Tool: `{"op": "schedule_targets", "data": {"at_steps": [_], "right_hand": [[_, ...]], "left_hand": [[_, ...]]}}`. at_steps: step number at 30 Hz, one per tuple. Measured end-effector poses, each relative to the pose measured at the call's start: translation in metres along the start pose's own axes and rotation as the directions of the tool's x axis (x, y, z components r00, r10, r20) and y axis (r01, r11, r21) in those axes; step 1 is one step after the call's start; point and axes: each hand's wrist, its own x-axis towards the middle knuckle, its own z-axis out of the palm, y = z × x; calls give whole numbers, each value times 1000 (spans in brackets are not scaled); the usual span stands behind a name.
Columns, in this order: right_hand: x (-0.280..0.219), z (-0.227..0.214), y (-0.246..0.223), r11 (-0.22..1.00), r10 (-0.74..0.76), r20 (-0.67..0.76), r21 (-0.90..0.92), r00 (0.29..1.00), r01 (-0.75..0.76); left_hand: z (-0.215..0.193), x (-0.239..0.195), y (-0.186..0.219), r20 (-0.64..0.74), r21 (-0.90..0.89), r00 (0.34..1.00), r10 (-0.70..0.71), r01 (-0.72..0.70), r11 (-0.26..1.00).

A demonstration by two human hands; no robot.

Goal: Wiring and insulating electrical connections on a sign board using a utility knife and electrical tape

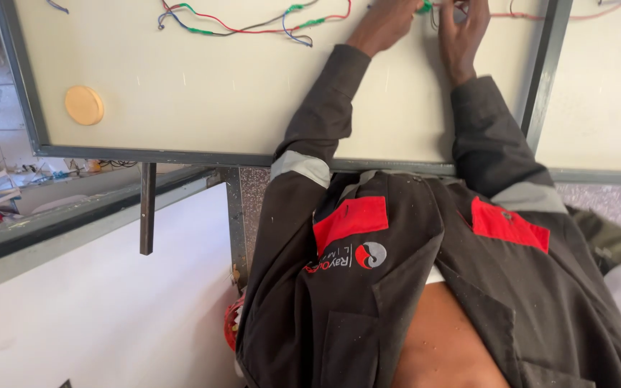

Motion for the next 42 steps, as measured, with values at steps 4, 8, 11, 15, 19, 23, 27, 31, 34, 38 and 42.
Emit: {"op": "schedule_targets", "data": {"at_steps": [4,8,11,15,19,23,27,31,34,38,42], "right_hand": [[7,-5,-37,991,-64,151,-104,986,80],[2,-2,-19,947,-160,202,-243,966,208],[11,-9,-39,951,-230,214,-156,949,266],[17,-5,-46,993,-71,61,95,996,65],[13,5,-24,932,250,34,262,968,-250],[16,7,-2,887,445,25,129,895,-444],[36,6,-20,724,659,162,129,734,-678],[33,2,-25,753,640,146,79,754,-654],[22,-12,-46,868,464,-3,203,886,-453],[27,-13,-65,994,76,174,67,982,-89],[20,-5,-47,985,-87,253,-123,964,122]], "left_hand": [[8,9,-8,42,-50,995,-92,94,994],[-26,13,15,214,-322,949,-232,292,901],[-60,14,32,86,-389,986,-140,163,907],[-58,11,25,-136,-394,991,17,-70,916],[-84,9,49,-193,-306,976,102,-159,939],[-59,2,40,-44,-276,999,-17,4,961],[-53,10,39,-159,-143,981,115,-138,980],[-41,13,30,-147,-132,983,111,-130,983],[-40,8,35,-142,-55,986,89,-98,994],[-36,8,19,-61,-140,998,11,-19,990],[-17,10,20,-57,-95,997,-60,55,994]]}}
